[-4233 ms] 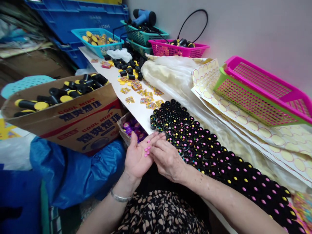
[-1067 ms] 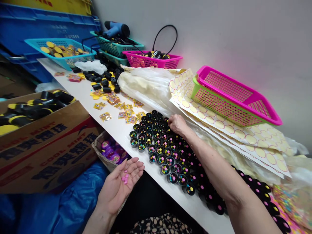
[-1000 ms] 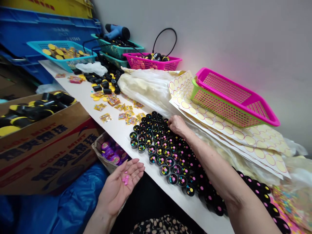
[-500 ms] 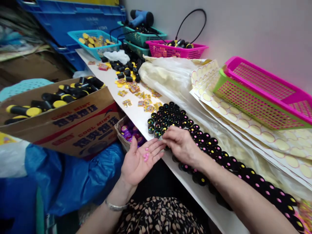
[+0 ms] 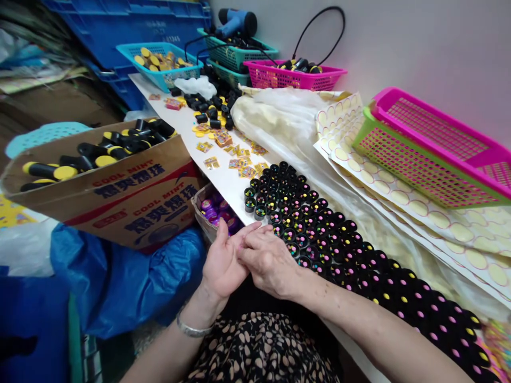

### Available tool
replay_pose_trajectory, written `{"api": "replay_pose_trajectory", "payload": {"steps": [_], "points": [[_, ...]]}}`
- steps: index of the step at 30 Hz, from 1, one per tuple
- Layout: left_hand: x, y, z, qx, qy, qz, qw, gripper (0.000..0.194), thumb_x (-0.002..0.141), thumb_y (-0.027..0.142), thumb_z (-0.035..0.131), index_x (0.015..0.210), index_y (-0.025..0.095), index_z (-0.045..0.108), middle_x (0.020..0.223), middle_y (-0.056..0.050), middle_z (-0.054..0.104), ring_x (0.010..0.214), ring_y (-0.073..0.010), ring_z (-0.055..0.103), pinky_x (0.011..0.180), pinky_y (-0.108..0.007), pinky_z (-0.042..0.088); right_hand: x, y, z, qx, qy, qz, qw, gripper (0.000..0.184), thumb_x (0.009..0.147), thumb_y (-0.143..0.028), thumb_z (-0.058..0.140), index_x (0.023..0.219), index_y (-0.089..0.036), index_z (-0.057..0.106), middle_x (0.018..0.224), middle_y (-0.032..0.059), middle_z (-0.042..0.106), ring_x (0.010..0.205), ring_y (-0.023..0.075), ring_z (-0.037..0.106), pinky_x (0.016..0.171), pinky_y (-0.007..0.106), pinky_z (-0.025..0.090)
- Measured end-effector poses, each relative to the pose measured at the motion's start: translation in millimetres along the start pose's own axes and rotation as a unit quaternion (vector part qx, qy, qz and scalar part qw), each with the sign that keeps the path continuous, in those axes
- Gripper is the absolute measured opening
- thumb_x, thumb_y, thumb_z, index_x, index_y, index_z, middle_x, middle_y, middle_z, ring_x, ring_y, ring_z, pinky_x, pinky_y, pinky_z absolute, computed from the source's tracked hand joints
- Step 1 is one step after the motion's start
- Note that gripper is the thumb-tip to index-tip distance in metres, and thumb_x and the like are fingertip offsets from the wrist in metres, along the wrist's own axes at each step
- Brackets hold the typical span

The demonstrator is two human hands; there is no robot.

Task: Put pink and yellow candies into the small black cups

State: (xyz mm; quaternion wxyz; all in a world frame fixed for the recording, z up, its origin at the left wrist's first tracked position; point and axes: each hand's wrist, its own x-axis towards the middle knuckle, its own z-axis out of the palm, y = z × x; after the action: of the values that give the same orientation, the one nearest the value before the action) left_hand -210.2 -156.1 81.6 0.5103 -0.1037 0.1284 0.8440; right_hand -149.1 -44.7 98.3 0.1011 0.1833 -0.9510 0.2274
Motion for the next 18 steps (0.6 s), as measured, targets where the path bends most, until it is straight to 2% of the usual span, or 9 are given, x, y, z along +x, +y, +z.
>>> {"api": "replay_pose_trajectory", "payload": {"steps": [2, 4, 6, 8, 10, 13, 18], "points": [[0, 0, -0.1, 0.001, 0.012, -0.001, 1.0, 0.064, 0.082, 0.057, 0.029, 0.117, 0.006, 0.047, 0.111, -0.02, 0.056, 0.102, -0.0255, 0.054, 0.086, -0.039, 0.043, 0, 1, 4, -0.053, 0.006, -0.028, 0.998, 0.021, 0.082, -0.013, 0.039, 0.078, -0.016, 0.059, 0.074, 0.0042, 0.052, 0.076, 0.0152, 0.044, 0.074, 0.032, 0.037], [1, -1, -1.0, -0.008, 0.021, -0.006, 1.0, 0.057, 0.084, 0.052, 0.032, 0.111, 0.006, 0.051, 0.099, -0.016, 0.061, 0.09, -0.021, 0.059, 0.08, -0.034, 0.046, 0, 4, 6, -0.105, 0.03, -0.055, 0.993, 0.023, 0.083, -0.013, 0.036, 0.079, -0.015, 0.058, 0.073, 0.0045, 0.051, 0.074, 0.0156, 0.043, 0.072, 0.033, 0.036], [2, -3, -2.0, -0.025, 0.037, -0.008, 0.999, 0.038, 0.086, 0.039, 0.038, 0.097, 0.008, 0.057, 0.08, -0.008, 0.063, 0.07, -0.012, 0.06, 0.067, -0.023, 0.049, -2, 8, 5, -0.157, 0.054, -0.075, 0.983, 0.025, 0.085, -0.015, 0.033, 0.078, -0.015, 0.057, 0.071, 0.0044, 0.05, 0.07, 0.0155, 0.041, 0.064, 0.032, 0.032], [2, -7, -2.5, -0.032, 0.073, 0.001, 0.997, 0.02, 0.085, 0.022, 0.044, 0.081, 0.01, 0.058, 0.065, -0.001, 0.059, 0.054, -0.0045, 0.054, 0.054, -0.014, 0.045, -5, 13, 4, -0.198, 0.059, -0.099, 0.973, 0.027, 0.087, -0.017, 0.032, 0.076, -0.015, 0.057, 0.071, 0.0049, 0.051, 0.066, 0.0156, 0.04, 0.059, 0.032, 0.028], [3, -10, -2.5, -0.024, 0.112, 0.019, 0.993, 0.016, 0.083, 0.012, 0.045, 0.072, 0.01, 0.056, 0.059, 0.002, 0.056, 0.047, -0.0014, 0.049, 0.047, -0.01, 0.04, -8, 16, 2, -0.212, 0.057, -0.117, 0.968, 0.028, 0.087, -0.018, 0.031, 0.074, -0.015, 0.057, 0.073, 0.0057, 0.052, 0.066, 0.0157, 0.041, 0.059, 0.033, 0.027], [4, -13, -2.3, 0.005, 0.12, 0.035, 0.992, 0.018, 0.083, 0.013, 0.045, 0.072, 0.007, 0.057, 0.064, -0.002, 0.059, 0.053, -0.0032, 0.052, 0.052, -0.012, 0.043, -14, 19, 2, -0.186, 0.08, -0.091, 0.975, 0.026, 0.086, -0.016, 0.034, 0.073, -0.015, 0.057, 0.07, 0.0046, 0.053, 0.065, 0.0144, 0.042, 0.06, 0.032, 0.028], [3, -13, -3.7, 0.03, 0.063, 0.02, 0.997, 0.03, 0.085, 0.026, 0.043, 0.081, 0.002, 0.061, 0.076, -0.01, 0.062, 0.071, -0.011, 0.057, 0.07, -0.023, 0.047, -17, 21, 5, -0.082, 0.127, 0.007, 0.988, 0.019, 0.084, -0.013, 0.041, 0.08, -0.015, 0.059, 0.071, 0.0039, 0.055, 0.066, 0.0128, 0.048, 0.06, 0.029, 0.034]]}}
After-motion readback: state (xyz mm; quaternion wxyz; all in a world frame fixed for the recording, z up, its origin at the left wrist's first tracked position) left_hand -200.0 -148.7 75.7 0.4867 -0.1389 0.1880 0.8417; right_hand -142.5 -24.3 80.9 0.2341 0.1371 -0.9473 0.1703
